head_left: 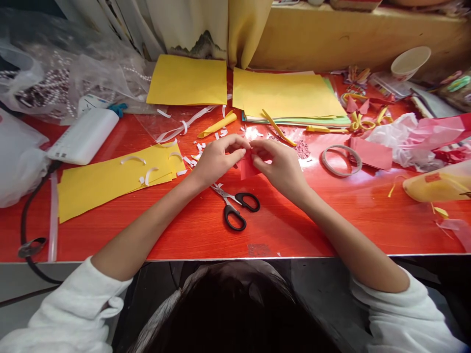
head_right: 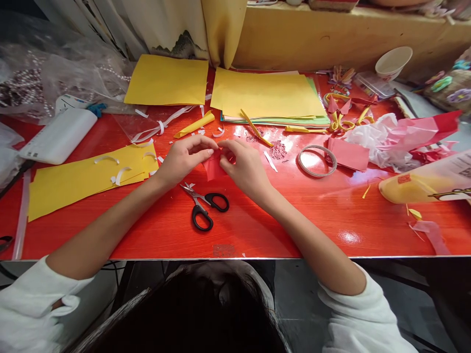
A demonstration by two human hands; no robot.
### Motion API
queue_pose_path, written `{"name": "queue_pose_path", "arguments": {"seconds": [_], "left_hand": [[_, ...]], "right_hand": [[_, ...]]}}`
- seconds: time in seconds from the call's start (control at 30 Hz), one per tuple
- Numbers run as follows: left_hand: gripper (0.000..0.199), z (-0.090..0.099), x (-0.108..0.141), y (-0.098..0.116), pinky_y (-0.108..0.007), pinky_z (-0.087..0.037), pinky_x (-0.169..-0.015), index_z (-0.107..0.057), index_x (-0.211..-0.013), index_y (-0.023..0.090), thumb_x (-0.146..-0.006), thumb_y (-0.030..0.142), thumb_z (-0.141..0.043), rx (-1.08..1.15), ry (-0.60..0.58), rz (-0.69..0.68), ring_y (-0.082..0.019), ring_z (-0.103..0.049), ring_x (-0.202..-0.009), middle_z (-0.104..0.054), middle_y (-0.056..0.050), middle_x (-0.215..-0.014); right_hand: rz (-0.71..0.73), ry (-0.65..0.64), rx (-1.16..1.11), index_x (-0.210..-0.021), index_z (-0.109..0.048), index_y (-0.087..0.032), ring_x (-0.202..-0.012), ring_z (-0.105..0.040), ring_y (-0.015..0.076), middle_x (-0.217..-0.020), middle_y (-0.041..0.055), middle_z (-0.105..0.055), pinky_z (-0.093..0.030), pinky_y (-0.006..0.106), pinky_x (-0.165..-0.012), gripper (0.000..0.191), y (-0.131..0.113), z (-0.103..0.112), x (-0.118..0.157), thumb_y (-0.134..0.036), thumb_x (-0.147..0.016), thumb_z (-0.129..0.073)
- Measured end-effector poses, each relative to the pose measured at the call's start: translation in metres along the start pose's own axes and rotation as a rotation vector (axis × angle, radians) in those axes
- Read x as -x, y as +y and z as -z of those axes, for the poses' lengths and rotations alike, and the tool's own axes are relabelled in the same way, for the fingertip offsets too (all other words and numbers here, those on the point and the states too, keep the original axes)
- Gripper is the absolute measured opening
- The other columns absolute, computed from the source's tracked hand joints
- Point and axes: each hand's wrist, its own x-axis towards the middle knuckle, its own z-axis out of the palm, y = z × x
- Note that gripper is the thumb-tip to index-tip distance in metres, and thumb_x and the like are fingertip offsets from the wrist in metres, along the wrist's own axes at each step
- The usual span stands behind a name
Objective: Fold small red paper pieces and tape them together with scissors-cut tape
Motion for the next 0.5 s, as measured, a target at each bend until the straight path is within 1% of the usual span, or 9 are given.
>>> {"name": "queue_pose_path", "arguments": {"seconds": [0.1, 0.17, 0.27, 0.4, 0.5], "left_hand": [[0.013, -0.0003, -0.0002, -0.0012, -0.028, -0.046, -0.083, -0.061, -0.090, 0.018, -0.080, 0.020, -0.053, -0.025, 0.002, -0.017, -0.015, -0.060, -0.089, -0.065, -0.001, -0.090], [0.012, -0.0006, -0.0005, -0.0024, -0.028, -0.046, -0.084, -0.061, -0.089, 0.018, -0.079, 0.018, -0.054, -0.022, 0.009, -0.030, -0.015, -0.060, -0.089, -0.065, -0.001, -0.089], [0.011, -0.0006, -0.0009, -0.0033, -0.028, -0.046, -0.081, -0.059, -0.088, 0.020, -0.079, 0.018, -0.054, 0.004, 0.019, -0.018, -0.015, -0.060, -0.087, -0.063, 0.000, -0.087], [0.010, -0.0007, -0.0016, -0.0036, -0.029, -0.046, -0.078, -0.058, -0.087, 0.020, -0.078, 0.018, -0.057, 0.035, 0.044, -0.002, -0.014, -0.057, -0.082, -0.060, 0.000, -0.082], [0.021, -0.0009, -0.0024, -0.0048, -0.029, -0.045, -0.077, -0.057, -0.096, 0.022, -0.076, 0.016, -0.060, 0.050, 0.068, 0.009, -0.013, -0.055, -0.078, -0.057, 0.001, -0.079]], "right_hand": [[-0.046, -0.003, -0.112, -0.094, -0.066, -0.018, -0.079, -0.064, 0.0159, -0.089, 0.0044, -0.069, -0.052, 0.030, -0.073, 0.024, 0.0009, 0.0006, -0.0004, -0.010, -0.076, -0.052], [-0.108, -0.032, -0.229, -0.095, -0.066, -0.018, -0.084, -0.065, 0.0166, -0.091, 0.0040, -0.070, -0.052, 0.031, -0.076, 0.023, 0.0019, 0.0015, -0.0011, -0.013, -0.078, -0.052], [-0.190, -0.077, -0.366, -0.096, -0.068, -0.020, -0.092, -0.065, 0.0181, -0.096, 0.0027, -0.071, -0.052, 0.034, -0.080, 0.021, 0.0045, 0.0031, -0.0026, -0.018, -0.082, -0.052], [-0.225, -0.074, -0.429, -0.097, -0.068, -0.019, -0.091, -0.065, 0.0190, -0.096, 0.0027, -0.071, -0.052, 0.035, -0.081, 0.019, 0.0082, 0.0039, -0.0037, -0.023, -0.081, -0.058], [-0.197, -0.065, -0.413, -0.098, -0.067, -0.020, -0.087, -0.065, 0.0175, -0.093, 0.0030, -0.071, -0.053, 0.034, -0.079, 0.019, 0.0072, 0.0032, -0.0030, -0.023, -0.083, -0.057]]}}
